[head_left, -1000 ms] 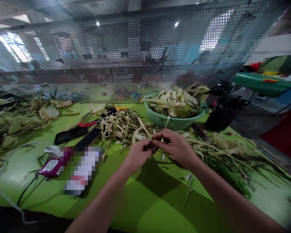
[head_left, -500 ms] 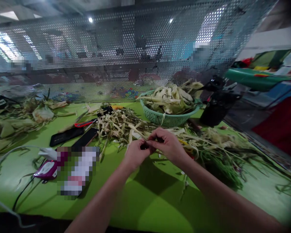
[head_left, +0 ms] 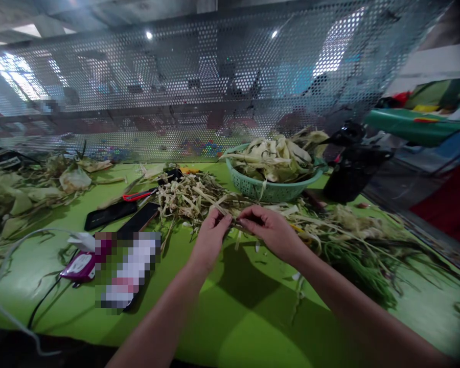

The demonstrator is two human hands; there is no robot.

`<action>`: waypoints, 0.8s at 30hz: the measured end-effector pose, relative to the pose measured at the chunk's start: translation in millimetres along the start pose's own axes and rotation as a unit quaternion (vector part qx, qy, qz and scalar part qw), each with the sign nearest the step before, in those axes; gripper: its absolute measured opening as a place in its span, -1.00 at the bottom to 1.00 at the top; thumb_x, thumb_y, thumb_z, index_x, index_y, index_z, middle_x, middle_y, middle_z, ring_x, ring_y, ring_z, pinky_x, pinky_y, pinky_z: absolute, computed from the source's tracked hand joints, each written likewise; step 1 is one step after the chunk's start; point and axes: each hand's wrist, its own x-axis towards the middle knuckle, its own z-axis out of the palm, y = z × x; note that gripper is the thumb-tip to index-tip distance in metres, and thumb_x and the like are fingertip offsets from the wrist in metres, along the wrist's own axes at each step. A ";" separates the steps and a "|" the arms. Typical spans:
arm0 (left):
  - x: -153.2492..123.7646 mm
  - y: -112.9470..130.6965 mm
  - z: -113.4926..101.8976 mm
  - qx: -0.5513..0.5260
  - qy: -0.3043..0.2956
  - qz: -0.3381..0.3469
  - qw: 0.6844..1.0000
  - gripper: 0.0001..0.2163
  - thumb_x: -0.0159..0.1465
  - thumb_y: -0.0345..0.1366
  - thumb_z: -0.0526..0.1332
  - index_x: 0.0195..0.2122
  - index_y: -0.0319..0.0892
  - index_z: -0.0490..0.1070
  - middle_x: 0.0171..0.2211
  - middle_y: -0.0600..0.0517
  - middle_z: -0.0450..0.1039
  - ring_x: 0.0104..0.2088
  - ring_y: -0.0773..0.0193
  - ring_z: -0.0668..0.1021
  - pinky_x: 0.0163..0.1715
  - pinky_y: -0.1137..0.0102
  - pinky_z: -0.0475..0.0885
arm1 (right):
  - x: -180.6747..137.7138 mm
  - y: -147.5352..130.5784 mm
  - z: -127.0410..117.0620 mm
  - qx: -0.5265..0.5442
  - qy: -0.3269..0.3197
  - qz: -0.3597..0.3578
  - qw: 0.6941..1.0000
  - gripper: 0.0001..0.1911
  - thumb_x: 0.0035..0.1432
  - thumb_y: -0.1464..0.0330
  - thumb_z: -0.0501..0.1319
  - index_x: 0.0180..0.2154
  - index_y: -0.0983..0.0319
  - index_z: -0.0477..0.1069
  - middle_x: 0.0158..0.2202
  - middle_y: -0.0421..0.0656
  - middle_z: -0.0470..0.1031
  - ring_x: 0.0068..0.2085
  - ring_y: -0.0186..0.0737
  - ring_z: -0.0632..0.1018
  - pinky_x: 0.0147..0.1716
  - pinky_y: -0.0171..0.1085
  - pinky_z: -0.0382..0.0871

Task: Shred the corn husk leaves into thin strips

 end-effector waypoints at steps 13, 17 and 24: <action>-0.3 5.7 -0.9 -0.015 0.048 -0.013 0.999 -0.90 0.20 -0.26 0.21 -0.29 -0.14 0.39 -0.33 0.07 0.43 -0.29 0.36 0.45 -0.17 0.44 0.33 | -0.5 -8.3 -4.9 -0.034 0.018 -0.003 0.999 -0.85 0.17 0.27 0.17 -0.34 0.21 0.43 -0.41 -0.18 0.47 -0.37 -0.25 0.44 -0.38 -0.31 0.29; -0.7 8.0 0.0 0.002 0.028 -0.009 1.000 -0.84 0.22 -0.23 0.19 -0.20 -0.13 0.41 -0.21 0.00 0.47 -0.18 0.31 0.47 -0.09 0.41 0.34 | -2.3 -10.8 -5.6 -0.058 0.071 -0.051 0.995 -0.84 0.14 0.29 0.21 -0.22 0.18 0.42 -0.22 -0.11 0.48 -0.38 -0.26 0.43 -0.38 -0.29 0.30; -0.2 3.9 0.3 -0.002 -0.004 -0.011 1.000 -0.79 0.22 -0.20 0.19 -0.16 -0.14 0.39 -0.17 -0.03 0.47 -0.15 0.29 0.48 -0.05 0.36 0.34 | -4.3 -8.8 -0.8 -0.031 0.032 -0.008 0.999 -0.77 0.13 0.20 0.23 -0.22 0.19 0.39 -0.35 -0.17 0.49 -0.42 -0.27 0.43 -0.46 -0.32 0.29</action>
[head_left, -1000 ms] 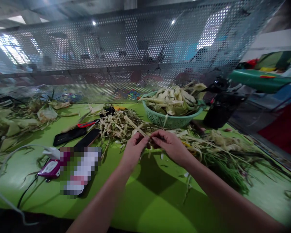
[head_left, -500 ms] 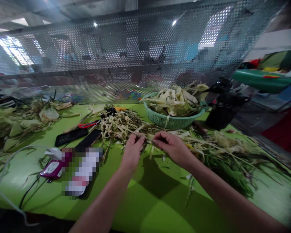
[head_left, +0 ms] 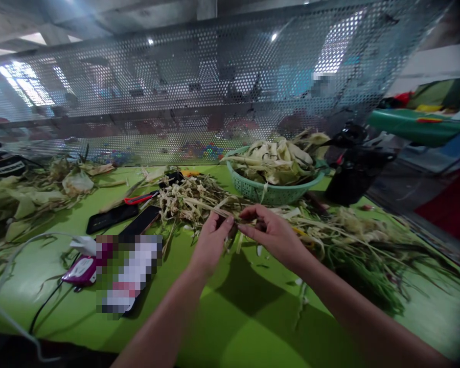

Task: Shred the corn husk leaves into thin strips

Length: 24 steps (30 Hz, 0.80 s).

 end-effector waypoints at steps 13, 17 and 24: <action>3.0 14.6 -10.8 0.203 -0.057 0.038 0.977 -0.87 0.20 -0.24 0.19 -0.37 -0.21 0.39 -0.43 0.05 0.37 -0.37 0.32 0.37 -0.33 0.44 0.28 | 3.7 3.2 -0.9 0.052 -0.012 0.033 0.998 -0.81 0.10 0.23 0.23 -0.39 0.22 0.37 -0.49 -0.25 0.37 -0.46 -0.32 0.35 -0.47 -0.35 0.21; 1.9 19.9 -11.3 0.229 -0.053 0.031 0.971 -0.85 0.18 -0.23 0.19 -0.44 -0.20 0.35 -0.49 0.09 0.30 -0.43 0.35 0.31 -0.39 0.45 0.23 | 4.0 0.4 -3.0 0.090 -0.038 0.065 0.993 -0.77 0.08 0.19 0.24 -0.41 0.22 0.34 -0.53 -0.29 0.29 -0.53 -0.37 0.28 -0.56 -0.36 0.15; 3.6 21.0 -17.5 0.238 -0.067 0.015 0.969 -0.82 0.17 -0.21 0.21 -0.46 -0.19 0.30 -0.51 0.12 0.26 -0.47 0.37 0.27 -0.42 0.45 0.18 | 4.2 -3.1 -7.5 0.124 -0.044 0.091 0.987 -0.76 0.05 0.17 0.24 -0.42 0.22 0.33 -0.53 -0.28 0.29 -0.54 -0.39 0.27 -0.58 -0.36 0.16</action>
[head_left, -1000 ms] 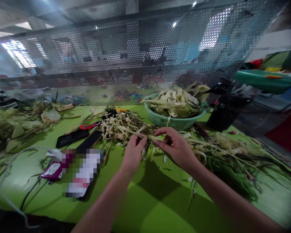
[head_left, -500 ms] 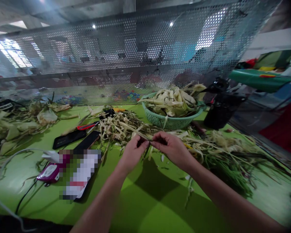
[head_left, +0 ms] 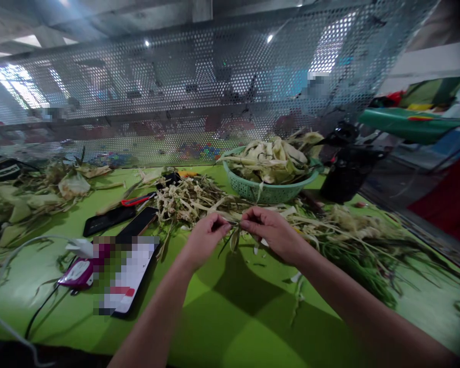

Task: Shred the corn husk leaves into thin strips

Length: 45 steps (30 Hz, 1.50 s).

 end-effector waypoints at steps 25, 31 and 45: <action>1.2 -6.4 6.4 -0.087 -0.046 -0.037 0.994 -0.79 0.18 -0.16 0.20 -0.39 -0.22 0.37 -0.48 0.10 0.29 -0.43 0.36 0.28 -0.39 0.45 0.18 | -1.9 -1.6 -3.0 -0.244 0.038 -0.218 0.944 -0.85 0.15 0.51 0.16 -0.30 0.21 0.48 -0.34 -0.16 0.52 -0.28 -0.24 0.51 -0.28 -0.32 0.32; 0.4 -6.6 8.1 -0.108 -0.075 -0.055 0.990 -0.79 0.12 -0.16 0.25 -0.40 -0.22 0.39 -0.52 0.12 0.25 -0.48 0.39 0.24 -0.44 0.45 0.11 | -2.0 1.9 -1.3 -0.252 0.047 -0.228 0.939 -0.87 0.15 0.51 0.17 -0.33 0.20 0.47 -0.35 -0.18 0.51 -0.29 -0.26 0.50 -0.30 -0.32 0.33; 2.2 -13.1 12.3 -0.328 0.041 -0.121 0.936 -0.68 -0.03 -0.22 0.41 -0.28 -0.25 0.46 -0.44 0.05 0.44 -0.47 0.42 0.43 -0.41 0.48 0.34 | 1.9 8.5 3.7 -0.215 0.042 -0.160 0.963 -0.82 0.23 0.23 0.15 -0.30 0.18 0.45 -0.31 -0.17 0.51 -0.23 -0.17 0.48 -0.23 -0.22 0.30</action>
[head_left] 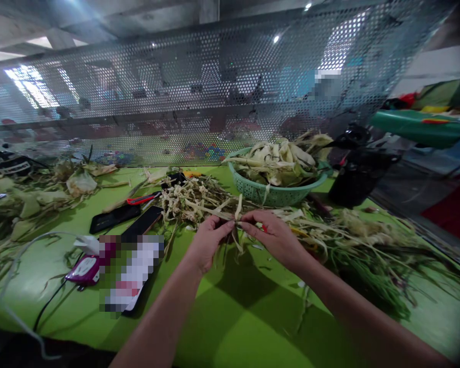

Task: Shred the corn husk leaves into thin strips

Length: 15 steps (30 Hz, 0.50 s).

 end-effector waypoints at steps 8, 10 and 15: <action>-5.7 5.4 -1.6 0.068 -0.010 -0.010 0.998 -0.74 0.07 -0.14 0.34 -0.42 -0.23 0.40 -0.56 0.13 0.29 -0.56 0.48 0.32 -0.54 0.53 0.20 | -1.6 -2.8 -1.2 -0.012 -0.002 -0.033 0.999 -0.86 0.19 0.29 0.20 -0.35 0.19 0.49 -0.38 -0.17 0.52 -0.27 -0.19 0.46 -0.25 -0.24 0.27; -6.4 6.9 -0.2 0.081 -0.019 -0.015 0.996 -0.75 0.06 -0.16 0.35 -0.43 -0.23 0.37 -0.57 0.13 0.29 -0.56 0.48 0.32 -0.54 0.53 0.19 | -1.2 -4.5 -2.0 -0.024 0.002 -0.050 0.998 -0.86 0.19 0.30 0.20 -0.37 0.19 0.48 -0.41 -0.18 0.51 -0.30 -0.20 0.44 -0.26 -0.24 0.25; -4.7 6.1 0.5 0.092 -0.013 -0.006 0.996 -0.75 0.05 -0.18 0.35 -0.42 -0.22 0.35 -0.57 0.13 0.30 -0.56 0.46 0.32 -0.52 0.51 0.20 | -1.0 -4.9 -2.1 -0.068 0.012 -0.066 0.995 -0.82 0.20 0.32 0.19 -0.43 0.19 0.47 -0.45 -0.17 0.49 -0.32 -0.20 0.44 -0.28 -0.23 0.25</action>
